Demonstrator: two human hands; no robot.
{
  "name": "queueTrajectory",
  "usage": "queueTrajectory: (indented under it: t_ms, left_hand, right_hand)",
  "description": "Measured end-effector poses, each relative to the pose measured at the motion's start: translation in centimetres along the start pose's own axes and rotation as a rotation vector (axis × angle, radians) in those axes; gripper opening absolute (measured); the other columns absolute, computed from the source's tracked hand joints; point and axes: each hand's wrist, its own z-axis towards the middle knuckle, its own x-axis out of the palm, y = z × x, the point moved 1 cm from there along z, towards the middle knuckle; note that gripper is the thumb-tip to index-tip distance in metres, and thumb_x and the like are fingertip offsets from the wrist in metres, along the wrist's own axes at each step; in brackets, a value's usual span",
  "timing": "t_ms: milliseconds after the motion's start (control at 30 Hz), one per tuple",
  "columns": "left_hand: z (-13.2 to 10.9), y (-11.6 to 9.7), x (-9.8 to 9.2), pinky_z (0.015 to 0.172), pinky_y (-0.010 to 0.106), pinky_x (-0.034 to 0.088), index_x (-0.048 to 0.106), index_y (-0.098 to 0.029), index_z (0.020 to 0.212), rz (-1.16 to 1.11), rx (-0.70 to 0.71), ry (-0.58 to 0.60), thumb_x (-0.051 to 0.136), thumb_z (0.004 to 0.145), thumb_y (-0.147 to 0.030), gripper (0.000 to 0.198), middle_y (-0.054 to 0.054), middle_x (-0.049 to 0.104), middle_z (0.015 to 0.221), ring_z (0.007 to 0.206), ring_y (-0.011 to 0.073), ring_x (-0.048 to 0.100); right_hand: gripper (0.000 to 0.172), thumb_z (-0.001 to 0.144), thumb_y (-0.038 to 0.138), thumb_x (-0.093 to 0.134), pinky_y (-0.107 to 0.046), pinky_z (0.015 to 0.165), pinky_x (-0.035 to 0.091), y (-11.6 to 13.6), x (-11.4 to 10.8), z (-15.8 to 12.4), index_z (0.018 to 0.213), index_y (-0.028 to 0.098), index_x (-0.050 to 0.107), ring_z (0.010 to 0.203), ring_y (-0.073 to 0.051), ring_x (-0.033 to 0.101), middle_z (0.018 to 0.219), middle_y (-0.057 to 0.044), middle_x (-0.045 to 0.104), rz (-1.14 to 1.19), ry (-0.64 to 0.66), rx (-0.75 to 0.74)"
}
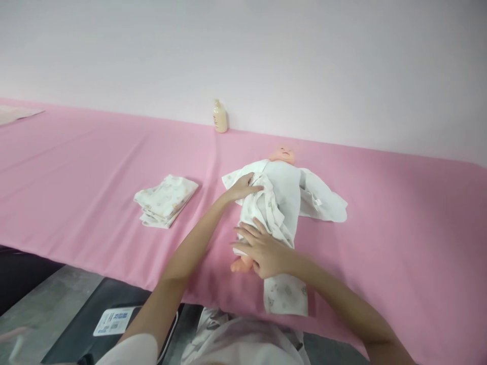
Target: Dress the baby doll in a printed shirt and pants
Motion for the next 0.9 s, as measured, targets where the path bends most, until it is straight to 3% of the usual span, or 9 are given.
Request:
queueTrajectory:
  t_ms: [133, 200, 267, 400, 500, 567, 633, 733, 900]
  left_hand:
    - [0.1, 0.0, -1.1, 0.065, 0.026, 0.039, 0.05, -0.017, 0.074, -0.26, -0.067, 0.041, 0.059, 0.061, -0.021, 0.016, -0.002, 0.051, 0.07, 0.067, 0.0134, 0.049]
    - [-0.1, -0.7, -1.3, 0.061, 0.025, 0.039, 0.048, -0.017, 0.071, -0.537, -0.109, 0.108, 0.054, 0.056, -0.016, 0.015, -0.002, 0.049, 0.065, 0.061, 0.0125, 0.049]
    - [-0.6, -1.5, -1.3, 0.057, 0.024, 0.038, 0.045, -0.017, 0.066, -0.711, -0.122, 0.175, 0.051, 0.052, -0.013, 0.016, -0.002, 0.047, 0.06, 0.056, 0.0116, 0.048]
    - [-1.4, -2.7, -0.5, 0.048, 0.024, 0.031, 0.044, -0.017, 0.064, -0.758, -0.136, 0.334, 0.048, 0.047, -0.013, 0.017, -0.002, 0.043, 0.054, 0.047, 0.0105, 0.041]
    - [-1.6, -3.1, -0.1, 0.045, 0.025, 0.025, 0.051, -0.017, 0.072, -0.591, -0.122, 0.412, 0.045, 0.049, -0.017, 0.023, -0.001, 0.046, 0.055, 0.046, 0.0114, 0.038]
    - [-1.9, -3.5, 0.0, 0.046, 0.026, 0.022, 0.055, -0.018, 0.074, -0.326, -0.058, 0.409, 0.045, 0.055, -0.019, 0.021, -0.001, 0.047, 0.057, 0.048, 0.0117, 0.036]
    - [-2.6, -4.0, 0.3, 0.049, 0.027, 0.023, 0.06, -0.018, 0.074, 0.012, 0.017, 0.364, 0.047, 0.063, -0.021, 0.017, 0.0, 0.05, 0.06, 0.052, 0.0129, 0.039]
    - [-3.9, -4.8, 1.2, 0.053, 0.028, 0.025, 0.062, -0.02, 0.071, 0.375, 0.044, 0.332, 0.053, 0.074, -0.032, 0.016, 0.001, 0.055, 0.063, 0.056, 0.0149, 0.045]
    - [-4.4, -5.6, 2.4, 0.057, 0.027, 0.031, 0.057, -0.019, 0.066, 0.379, 0.13, 0.29, 0.063, 0.073, -0.048, 0.031, -0.001, 0.053, 0.06, 0.058, 0.0149, 0.049]
  right_hand:
    - [0.031, 0.081, 0.016, 0.047, -0.039, 0.093, 0.045, -1.9, -3.4, -0.8, 0.109, 0.022, 0.06, 0.097, -0.017, 0.062, 0.103, -0.004, 0.067, 0.442, -0.239, 0.199]
    - [0.024, 0.084, 0.02, 0.044, -0.031, 0.073, 0.051, -3.6, -5.0, -1.5, 0.101, 0.02, 0.062, 0.084, -0.017, 0.065, 0.09, -0.005, 0.069, 0.473, -0.483, 0.43]
    - [0.022, 0.082, 0.021, 0.047, -0.032, 0.071, 0.051, -5.4, -5.7, -2.1, 0.098, 0.019, 0.062, 0.08, -0.018, 0.065, 0.085, -0.005, 0.069, 0.384, -0.609, 0.612]
    - [0.037, 0.074, 0.02, 0.058, -0.034, 0.076, 0.049, -8.0, -4.5, -2.4, 0.111, 0.019, 0.059, 0.082, -0.018, 0.062, 0.1, -0.007, 0.067, 0.356, -0.405, 0.599]
    - [0.042, 0.072, 0.024, 0.061, -0.03, 0.07, 0.046, -8.8, -2.7, -1.8, 0.113, 0.018, 0.059, 0.073, -0.014, 0.055, 0.1, -0.005, 0.064, 0.452, -0.345, 0.453]
    - [0.024, 0.073, 0.027, 0.06, -0.027, 0.063, 0.041, -9.1, -1.9, -1.4, 0.094, 0.017, 0.063, 0.064, -0.012, 0.048, 0.08, -0.001, 0.06, 0.463, -0.344, 0.433]
    - [0.016, 0.075, 0.032, 0.058, -0.024, 0.059, 0.035, -9.3, -1.6, -1.1, 0.071, 0.017, 0.058, 0.061, -0.011, 0.041, 0.063, 0.003, 0.049, 0.503, -0.362, 0.47]
    - [0.03, 0.077, 0.044, 0.057, -0.023, 0.055, 0.031, -9.7, -1.9, -1.2, 0.066, 0.018, 0.045, 0.059, -0.01, 0.037, 0.059, 0.006, 0.038, 0.778, -0.506, 0.595]
    - [0.037, 0.073, 0.052, 0.062, -0.022, 0.056, 0.036, -10.1, -3.0, -2.0, 0.071, 0.019, 0.044, 0.058, -0.009, 0.041, 0.063, 0.007, 0.042, 1.279, -0.755, 0.694]
